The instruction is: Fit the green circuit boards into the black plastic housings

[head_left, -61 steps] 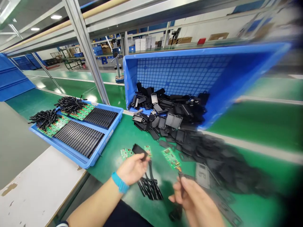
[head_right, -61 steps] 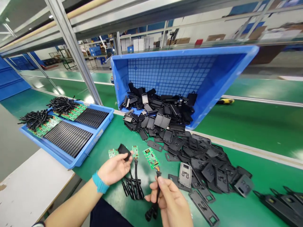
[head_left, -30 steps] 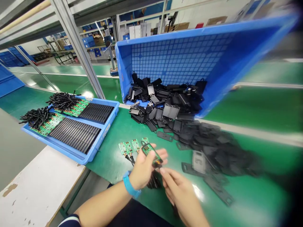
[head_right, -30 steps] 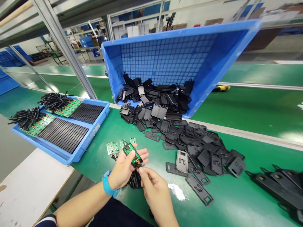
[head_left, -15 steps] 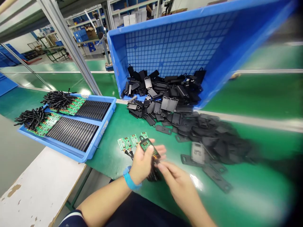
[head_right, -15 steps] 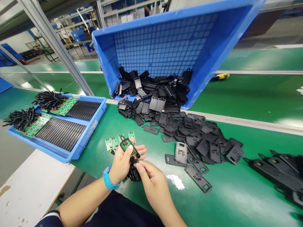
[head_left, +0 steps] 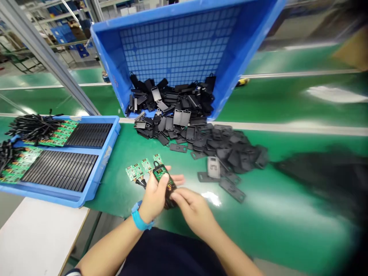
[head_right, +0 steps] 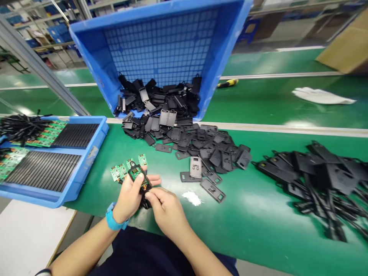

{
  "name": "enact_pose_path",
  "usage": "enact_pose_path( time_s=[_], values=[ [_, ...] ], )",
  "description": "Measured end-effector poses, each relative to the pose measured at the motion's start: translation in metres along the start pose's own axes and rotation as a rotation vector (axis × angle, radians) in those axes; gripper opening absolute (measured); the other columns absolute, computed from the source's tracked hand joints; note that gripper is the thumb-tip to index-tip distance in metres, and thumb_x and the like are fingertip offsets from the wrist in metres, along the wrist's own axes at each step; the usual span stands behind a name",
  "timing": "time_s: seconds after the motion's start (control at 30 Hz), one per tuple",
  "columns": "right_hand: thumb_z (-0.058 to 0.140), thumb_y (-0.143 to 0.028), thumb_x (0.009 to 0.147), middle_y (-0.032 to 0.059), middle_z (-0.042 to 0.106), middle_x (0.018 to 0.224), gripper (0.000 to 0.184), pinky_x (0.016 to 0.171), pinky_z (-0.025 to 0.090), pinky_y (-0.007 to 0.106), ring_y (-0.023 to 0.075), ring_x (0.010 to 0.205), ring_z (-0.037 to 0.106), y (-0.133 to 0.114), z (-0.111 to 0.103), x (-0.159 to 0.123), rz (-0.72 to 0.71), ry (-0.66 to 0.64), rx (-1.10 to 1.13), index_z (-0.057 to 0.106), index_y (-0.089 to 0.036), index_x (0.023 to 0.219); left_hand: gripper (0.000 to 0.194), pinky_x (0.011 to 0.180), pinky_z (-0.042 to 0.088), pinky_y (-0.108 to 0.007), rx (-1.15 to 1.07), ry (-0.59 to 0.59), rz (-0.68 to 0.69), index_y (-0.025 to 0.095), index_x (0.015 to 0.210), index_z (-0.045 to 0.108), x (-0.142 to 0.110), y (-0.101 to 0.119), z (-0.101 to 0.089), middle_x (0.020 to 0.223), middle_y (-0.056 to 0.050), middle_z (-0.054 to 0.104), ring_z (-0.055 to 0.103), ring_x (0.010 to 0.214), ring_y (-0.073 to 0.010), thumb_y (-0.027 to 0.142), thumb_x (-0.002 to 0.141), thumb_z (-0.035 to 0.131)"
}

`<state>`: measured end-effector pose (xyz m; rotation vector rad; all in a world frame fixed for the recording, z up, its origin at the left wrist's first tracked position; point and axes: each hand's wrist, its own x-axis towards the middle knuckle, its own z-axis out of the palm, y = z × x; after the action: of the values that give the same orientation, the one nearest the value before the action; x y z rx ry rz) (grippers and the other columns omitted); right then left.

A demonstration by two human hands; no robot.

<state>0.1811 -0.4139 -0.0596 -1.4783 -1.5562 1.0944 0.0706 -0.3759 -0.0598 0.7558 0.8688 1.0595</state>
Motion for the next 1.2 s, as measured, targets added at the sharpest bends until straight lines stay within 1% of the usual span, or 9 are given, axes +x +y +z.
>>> enact_pose_path(
  time_s=[0.27,0.37,0.43,0.53,0.67,0.8,0.9,1.1,1.2],
  values=[
    [0.036,-0.03,0.086,-0.0028,0.048,0.055,0.028,0.05,0.035,0.022,0.0121,0.052,0.044,0.009,0.015,-0.002,0.088,0.109,0.09,0.046,-0.019,0.062,0.024,0.086,0.044,-0.039,0.208,0.042,0.134,0.018,0.104,0.04,-0.011,-0.008,0.008,0.095,-0.01,0.066,0.062,0.091,-0.0196,0.033,0.085,0.044],
    [0.041,-0.031,0.085,-0.0013,0.054,0.062,0.024,0.057,0.04,0.022,0.0131,0.06,0.05,0.015,0.0,0.003,-0.013,0.07,0.022,0.052,-0.019,0.067,0.028,0.087,0.044,-0.038,0.14,0.053,0.183,0.018,0.107,0.037,-0.01,-0.002,0.011,0.09,-0.008,0.067,0.062,0.09,-0.0181,0.034,0.085,0.045],
    [0.043,-0.032,0.084,0.0025,0.059,0.075,0.021,0.069,0.041,0.026,0.016,0.074,0.053,0.022,-0.021,0.01,-0.069,0.197,-0.178,0.058,-0.019,0.076,0.033,0.072,0.05,-0.034,0.053,0.106,0.165,0.021,0.111,0.034,-0.003,0.006,0.012,0.085,-0.006,0.066,0.064,0.079,-0.0173,0.037,0.084,0.045],
    [0.048,-0.034,0.082,0.0142,0.056,0.092,0.026,0.079,0.037,0.038,0.0264,0.089,0.051,0.036,-0.054,0.024,0.072,0.516,-0.591,0.058,-0.013,0.093,0.032,0.043,0.044,-0.02,-0.014,0.141,-0.033,0.022,0.108,0.036,0.012,0.019,0.009,0.085,-0.005,0.065,0.061,0.06,-0.0129,0.038,0.082,0.047],
    [0.056,-0.026,0.074,0.0188,0.056,0.084,0.024,0.067,0.039,0.04,0.0312,0.078,0.054,0.053,-0.069,0.036,0.232,0.575,-0.814,0.06,-0.008,0.089,0.015,0.044,0.039,-0.018,-0.143,0.071,-0.354,0.017,0.088,0.04,0.022,0.016,0.002,0.084,-0.008,0.063,0.058,0.058,-0.0103,0.027,0.08,0.05],
    [0.045,-0.017,0.078,0.0161,0.06,0.079,0.02,0.068,0.042,0.037,0.0268,0.075,0.058,0.049,-0.063,0.034,0.172,0.596,-0.739,0.061,-0.009,0.086,0.012,0.063,0.045,-0.024,-0.175,-0.018,-0.362,0.016,0.087,0.039,0.017,-0.002,0.004,0.086,-0.01,0.062,0.062,0.075,-0.0155,0.019,0.08,0.048],
    [0.041,-0.023,0.083,0.012,0.063,0.088,0.025,0.073,0.045,0.032,0.0206,0.079,0.059,0.032,-0.059,0.025,0.073,0.571,-0.616,0.063,-0.012,0.089,0.03,0.056,0.043,-0.025,-0.078,-0.047,-0.312,0.019,0.105,0.035,0.011,-0.011,0.011,0.086,-0.007,0.061,0.06,0.064,-0.0139,0.034,0.082,0.047],
    [0.053,-0.04,0.075,0.0047,0.065,0.071,0.03,0.051,0.05,0.027,0.015,0.052,0.058,0.006,-0.043,0.012,0.169,0.297,0.136,0.067,-0.014,0.081,0.044,0.051,0.035,-0.02,0.172,-0.154,-0.126,0.019,0.121,0.033,0.004,-0.015,0.02,0.074,-0.001,0.05,0.046,0.058,-0.0081,0.044,0.086,0.036],
    [0.054,-0.038,0.075,0.0042,0.064,0.068,0.027,0.05,0.049,0.027,0.0151,0.052,0.056,0.003,-0.033,0.008,0.138,0.356,0.089,0.069,-0.015,0.077,0.044,0.055,0.037,-0.021,0.306,-0.191,-0.069,0.019,0.123,0.032,-0.001,-0.012,0.021,0.076,-0.001,0.049,0.045,0.061,-0.0088,0.042,0.086,0.038]
  ],
)
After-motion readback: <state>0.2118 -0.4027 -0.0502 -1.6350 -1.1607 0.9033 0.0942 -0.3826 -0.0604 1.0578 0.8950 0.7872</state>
